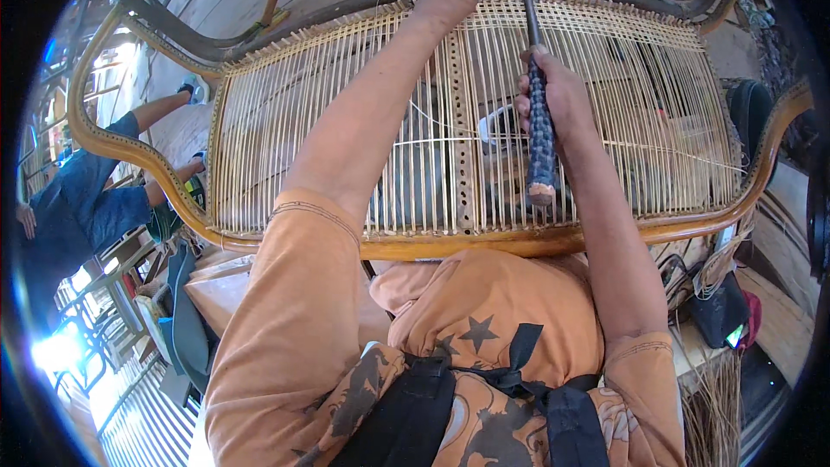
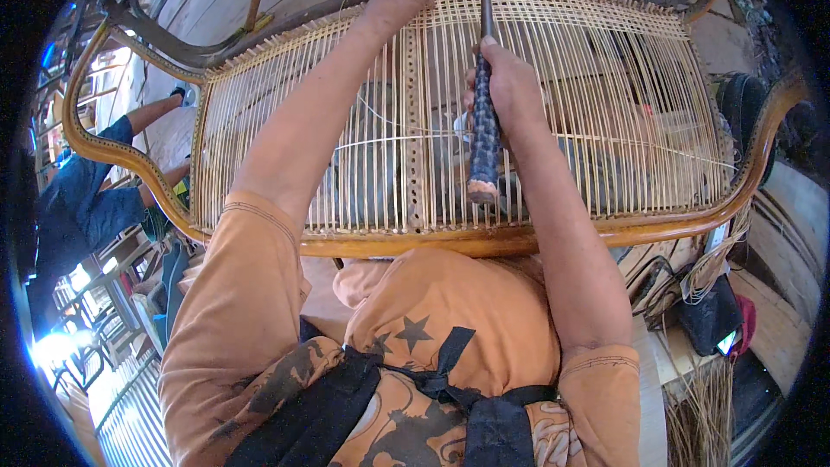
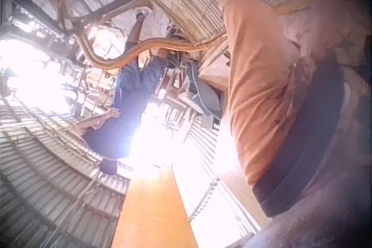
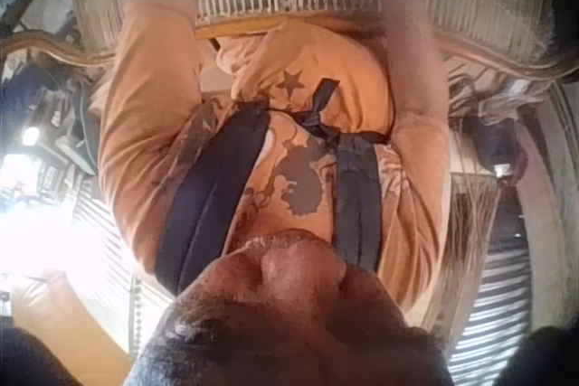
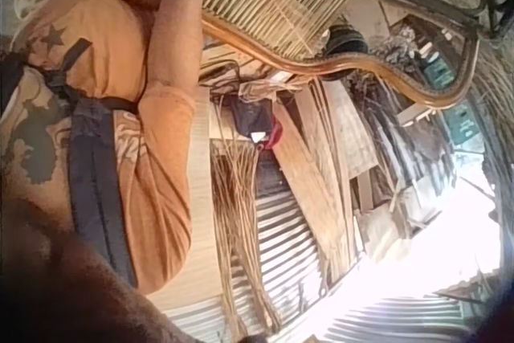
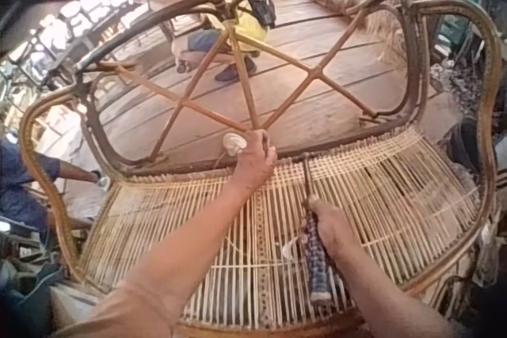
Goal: The recorder is weaving bamboo strips into a chair frame, trimming excess material, and hammering fasteners to secure the weave.
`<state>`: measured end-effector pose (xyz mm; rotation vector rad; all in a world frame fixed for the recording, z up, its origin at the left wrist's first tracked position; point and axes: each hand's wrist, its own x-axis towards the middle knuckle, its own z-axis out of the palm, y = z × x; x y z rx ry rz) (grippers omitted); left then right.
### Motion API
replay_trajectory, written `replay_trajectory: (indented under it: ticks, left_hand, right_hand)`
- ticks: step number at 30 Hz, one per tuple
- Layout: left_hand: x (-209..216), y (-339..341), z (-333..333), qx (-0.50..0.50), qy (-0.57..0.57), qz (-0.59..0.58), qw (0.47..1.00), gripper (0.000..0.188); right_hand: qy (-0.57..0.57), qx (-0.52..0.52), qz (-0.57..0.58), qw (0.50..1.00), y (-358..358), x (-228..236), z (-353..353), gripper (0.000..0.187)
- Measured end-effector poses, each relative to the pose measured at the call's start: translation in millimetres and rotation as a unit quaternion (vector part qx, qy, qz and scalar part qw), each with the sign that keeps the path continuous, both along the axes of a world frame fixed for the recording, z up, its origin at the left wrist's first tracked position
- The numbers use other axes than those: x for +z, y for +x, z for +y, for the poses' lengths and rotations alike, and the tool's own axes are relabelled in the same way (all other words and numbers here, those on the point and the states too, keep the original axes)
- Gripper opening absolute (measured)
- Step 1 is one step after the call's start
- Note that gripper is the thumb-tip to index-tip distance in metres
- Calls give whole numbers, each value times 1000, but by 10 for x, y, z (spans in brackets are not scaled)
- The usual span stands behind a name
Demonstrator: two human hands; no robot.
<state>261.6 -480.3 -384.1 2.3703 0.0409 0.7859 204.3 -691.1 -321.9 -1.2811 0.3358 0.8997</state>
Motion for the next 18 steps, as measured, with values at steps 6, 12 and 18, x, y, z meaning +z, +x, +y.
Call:
replay_trajectory:
  ticks: [6, 12, 18]
  left_hand:
    - [-105, -43, 18, -29, -42, 24, 998, 22]
    - [-96, -28, -13, -21, -45, 57, 997, 27]
    - [-56, -76, -101, -3, -57, 126, 990, 31]
  right_hand:
    - [40, -39, 30, 998, -42, -80, 75, 28]
    - [28, -40, 24, 999, -55, -78, 107, 29]
    - [48, -60, 28, 997, -71, -78, 166, 27]
